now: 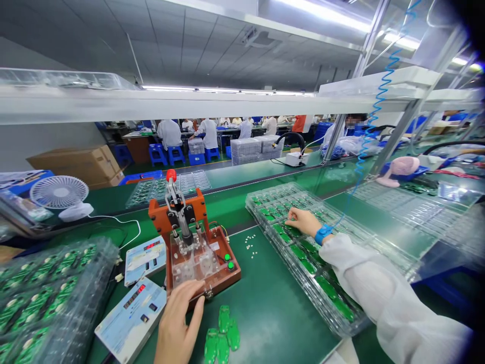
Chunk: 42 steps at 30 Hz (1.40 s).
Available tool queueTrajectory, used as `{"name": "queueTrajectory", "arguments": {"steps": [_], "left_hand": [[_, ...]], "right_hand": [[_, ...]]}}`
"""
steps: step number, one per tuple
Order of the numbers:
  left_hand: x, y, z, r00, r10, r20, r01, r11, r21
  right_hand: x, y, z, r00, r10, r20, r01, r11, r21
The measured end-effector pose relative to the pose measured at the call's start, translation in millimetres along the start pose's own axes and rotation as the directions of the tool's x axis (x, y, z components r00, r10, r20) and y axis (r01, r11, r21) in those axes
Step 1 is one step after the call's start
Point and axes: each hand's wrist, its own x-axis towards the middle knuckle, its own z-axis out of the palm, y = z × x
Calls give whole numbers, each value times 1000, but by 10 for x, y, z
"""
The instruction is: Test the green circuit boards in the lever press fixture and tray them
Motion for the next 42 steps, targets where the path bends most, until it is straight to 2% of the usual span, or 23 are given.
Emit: {"name": "queueTrajectory", "arguments": {"steps": [4,6,8,9,10,12,13,15,18,20,25,30,33,36,39,42], "left_hand": [[31,49,-22,1000,13,-9,-13,999,-43],[53,93,-35,1000,22,1,-22,996,-83],[77,139,-45,999,33,19,-31,991,-129],[88,161,-48,999,39,30,-34,988,-151],[97,179,-52,998,43,43,-35,985,-170],[103,204,-60,994,61,86,-44,980,-196],[98,210,-66,990,77,117,-51,977,-207],[68,208,-86,977,101,190,-56,972,-226],[-22,187,-137,947,83,309,-2,967,-254],[-99,175,-180,923,49,381,61,961,-271],[-258,149,-262,873,-31,487,183,946,-269],[-286,124,-265,799,-74,597,244,947,-210],[-281,116,-255,767,-83,636,263,945,-195],[-293,112,-252,753,-94,652,284,939,-193],[-314,105,-247,754,-96,650,298,932,-208],[-326,91,-233,765,-99,636,311,922,-231]], "right_hand": [[-347,-427,-262,999,-43,-27,43,999,13],[-678,-743,-346,991,-128,36,126,990,64],[-1066,-1068,-335,966,-223,132,206,969,135],[-1258,-1218,-282,940,-280,197,245,952,181],[-1436,-1351,-195,894,-355,274,287,923,257],[-1721,-1562,73,815,-456,357,327,872,365],[-1818,-1638,242,795,-480,371,334,856,394],[-1927,-1735,596,803,-487,343,339,847,410],[-1949,-1788,1015,842,-467,271,348,853,389],[-1940,-1793,1162,854,-449,262,341,864,369],[-1940,-1761,1258,846,-453,281,341,866,366],[-1904,-1720,1330,849,-461,260,336,849,407],[-1867,-1706,1288,846,-453,282,299,840,453],[-1772,-1711,1114,830,-485,275,284,792,540],[-1556,-1756,917,824,-533,192,331,729,599],[-1242,-1843,856,814,-574,91,441,712,546]]}}
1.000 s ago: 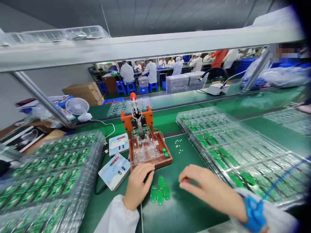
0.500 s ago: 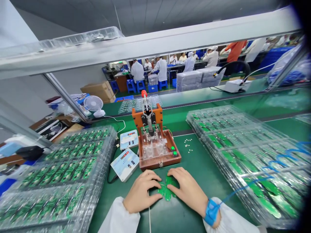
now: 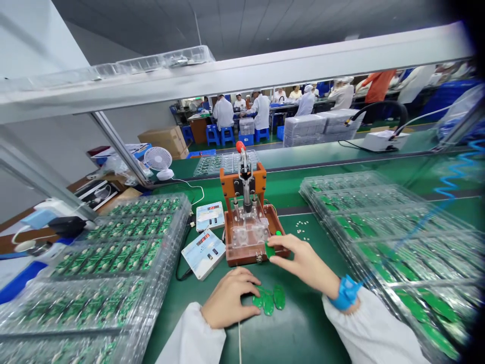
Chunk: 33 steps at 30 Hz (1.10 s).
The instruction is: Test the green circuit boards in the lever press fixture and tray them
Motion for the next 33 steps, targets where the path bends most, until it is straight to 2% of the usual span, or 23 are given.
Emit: {"name": "queueTrajectory", "arguments": {"steps": [4,8,20,26,29,31,33], "left_hand": [[11,-20,10,1000,5,-6,-5,1000,-20],[16,-38,20,1000,4,-12,-4,1000,-16],[11,-51,-4,999,-14,-37,13,999,-30],[-36,60,-153,998,-19,-66,7,983,-182],[0,159,-324,989,5,-149,-36,979,-203],[92,168,-460,963,2,-268,-34,993,-113],[231,112,-586,918,14,-395,-8,1000,16]], "right_hand": [[390,127,27,995,-102,1,101,986,-136],[578,185,117,988,-151,24,153,975,-158],[580,226,145,980,-199,23,200,961,-193],[502,220,201,975,-224,-17,216,956,-196],[417,203,282,970,-234,-68,216,955,-201],[370,203,337,965,-241,-105,216,955,-204],[342,215,379,959,-249,-139,218,954,-206]]}}
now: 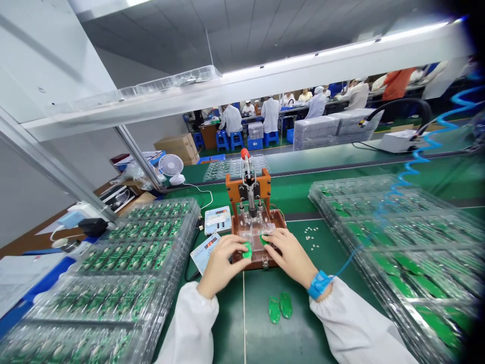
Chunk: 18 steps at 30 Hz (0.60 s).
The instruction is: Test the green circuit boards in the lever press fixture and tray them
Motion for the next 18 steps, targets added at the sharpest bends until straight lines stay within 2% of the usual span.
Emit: {"name": "queueTrajectory", "arguments": {"steps": [2,6,14,18], "left_hand": [[175,-99,-21,996,31,-80,-23,995,98],[385,-243,14,995,67,-67,-56,986,155],[377,-251,72,997,71,-25,-65,981,185],[351,-254,109,992,110,-59,-95,973,210]], "right_hand": [[-19,11,26,1000,-5,-30,5,1000,2],[-32,43,54,997,-12,-72,12,1000,7],[-51,45,59,997,-3,-83,5,1000,28],[-61,54,72,996,2,-91,2,999,42]]}}
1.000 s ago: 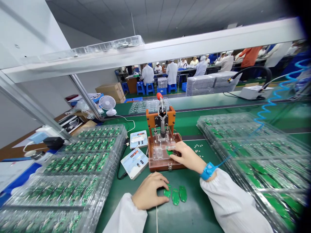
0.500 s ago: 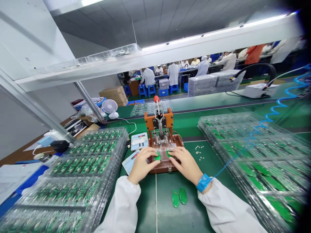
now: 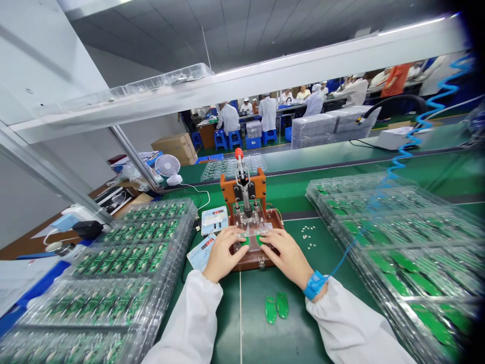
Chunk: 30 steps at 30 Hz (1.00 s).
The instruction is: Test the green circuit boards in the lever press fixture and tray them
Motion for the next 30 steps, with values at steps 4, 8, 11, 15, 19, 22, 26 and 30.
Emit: {"name": "queueTrajectory", "arguments": {"steps": [4,8,11,15,19,22,26,30], "left_hand": [[-134,107,106,971,23,-237,-17,999,27],[-307,372,307,930,128,-344,-163,984,-75],[-364,556,481,932,311,-187,-332,939,-88],[-367,596,628,911,409,-48,-412,904,-117],[-389,510,670,923,384,-13,-382,914,-138],[-420,468,679,930,368,-2,-363,918,-158],[-433,444,688,929,370,0,-365,917,-160],[-422,417,701,917,398,-18,-396,908,-140]], "right_hand": [[2,-11,4,1000,4,-11,-4,1000,11],[4,-32,-17,1000,0,-31,1,1000,30],[32,-41,-78,995,16,-103,-11,999,45],[252,-89,-264,950,118,-290,-105,993,61],[781,-229,-497,892,234,-387,-145,959,244],[1299,-332,-607,899,164,-406,-63,966,251],[1976,-397,-647,930,221,-293,-134,947,291],[2488,-473,-683,945,328,-19,-289,859,422]]}}
